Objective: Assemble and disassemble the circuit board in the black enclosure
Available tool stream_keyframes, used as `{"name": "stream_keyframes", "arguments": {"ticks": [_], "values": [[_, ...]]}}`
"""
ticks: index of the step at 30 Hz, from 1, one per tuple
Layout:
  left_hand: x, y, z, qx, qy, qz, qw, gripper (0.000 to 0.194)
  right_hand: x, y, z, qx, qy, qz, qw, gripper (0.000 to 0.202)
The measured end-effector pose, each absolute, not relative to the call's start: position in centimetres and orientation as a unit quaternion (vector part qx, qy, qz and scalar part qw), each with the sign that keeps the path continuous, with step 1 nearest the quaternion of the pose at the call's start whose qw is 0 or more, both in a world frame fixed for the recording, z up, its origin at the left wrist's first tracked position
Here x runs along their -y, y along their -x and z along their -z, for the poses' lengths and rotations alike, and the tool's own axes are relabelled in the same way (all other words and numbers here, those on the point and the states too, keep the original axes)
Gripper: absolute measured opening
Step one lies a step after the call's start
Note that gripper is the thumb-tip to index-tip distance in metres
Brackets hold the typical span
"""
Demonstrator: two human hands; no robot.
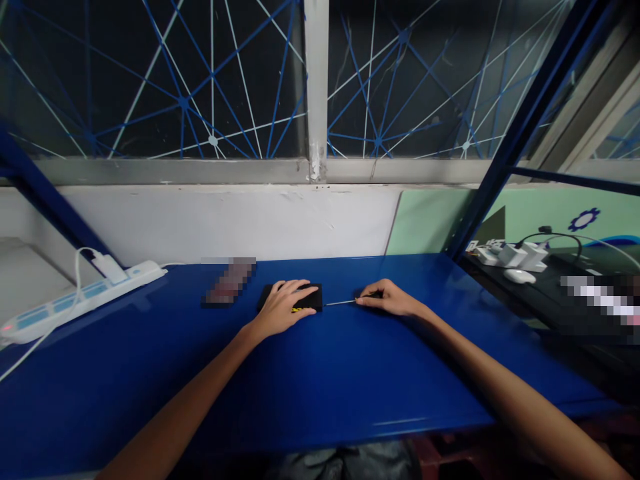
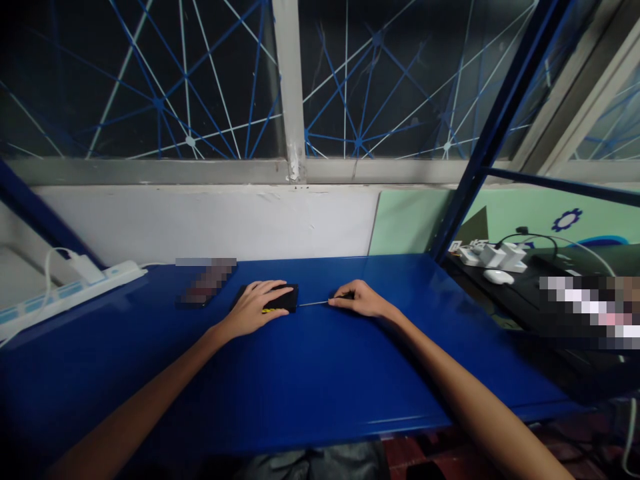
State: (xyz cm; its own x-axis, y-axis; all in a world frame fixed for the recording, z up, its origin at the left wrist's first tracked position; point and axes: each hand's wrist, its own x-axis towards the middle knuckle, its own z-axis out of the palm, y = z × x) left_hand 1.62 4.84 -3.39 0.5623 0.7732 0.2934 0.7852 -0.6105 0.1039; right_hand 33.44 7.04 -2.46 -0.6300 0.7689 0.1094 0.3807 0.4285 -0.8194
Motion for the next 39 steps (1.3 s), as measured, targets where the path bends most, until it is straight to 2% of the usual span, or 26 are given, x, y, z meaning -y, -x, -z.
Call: {"name": "stream_keyframes", "arguments": {"ticks": [12, 16, 20, 25, 29, 32, 35, 39], "values": [[-4.96, -1.64, 3.56, 0.437, 0.885, 0.156, 0.027, 0.048, -7.03, -33.07, 2.90, 0.801, 0.349, -0.405, 0.270, 0.033], [-4.94, -1.64, 3.54, 0.437, 0.885, 0.159, 0.025, 0.047, -7.18, -33.15, 3.15, 0.784, 0.351, -0.427, 0.283, 0.036], [-4.86, -1.67, 3.44, 0.437, 0.886, 0.154, 0.026, 0.047, -7.12, -33.38, 2.81, 0.776, 0.368, -0.443, 0.255, 0.035], [-4.87, -1.62, 3.47, 0.432, 0.887, 0.157, 0.032, 0.046, -6.95, -33.33, 2.54, 0.809, 0.378, -0.382, 0.240, 0.043], [-4.94, -1.60, 3.59, 0.431, 0.888, 0.158, 0.036, 0.046, -7.07, -33.14, 3.04, 0.811, 0.357, -0.385, 0.259, 0.035], [-5.05, -1.54, 3.77, 0.428, 0.889, 0.155, 0.041, 0.046, -7.15, -33.22, 3.22, 0.791, 0.359, -0.417, 0.267, 0.038], [-5.14, -1.46, 3.94, 0.426, 0.891, 0.154, 0.044, 0.046, -7.02, -33.41, 2.85, 0.785, 0.370, -0.434, 0.242, 0.036], [-5.04, -1.51, 3.83, 0.427, 0.891, 0.148, 0.042, 0.047, -6.79, -33.43, 2.23, 0.820, 0.363, -0.387, 0.217, 0.043]]}}
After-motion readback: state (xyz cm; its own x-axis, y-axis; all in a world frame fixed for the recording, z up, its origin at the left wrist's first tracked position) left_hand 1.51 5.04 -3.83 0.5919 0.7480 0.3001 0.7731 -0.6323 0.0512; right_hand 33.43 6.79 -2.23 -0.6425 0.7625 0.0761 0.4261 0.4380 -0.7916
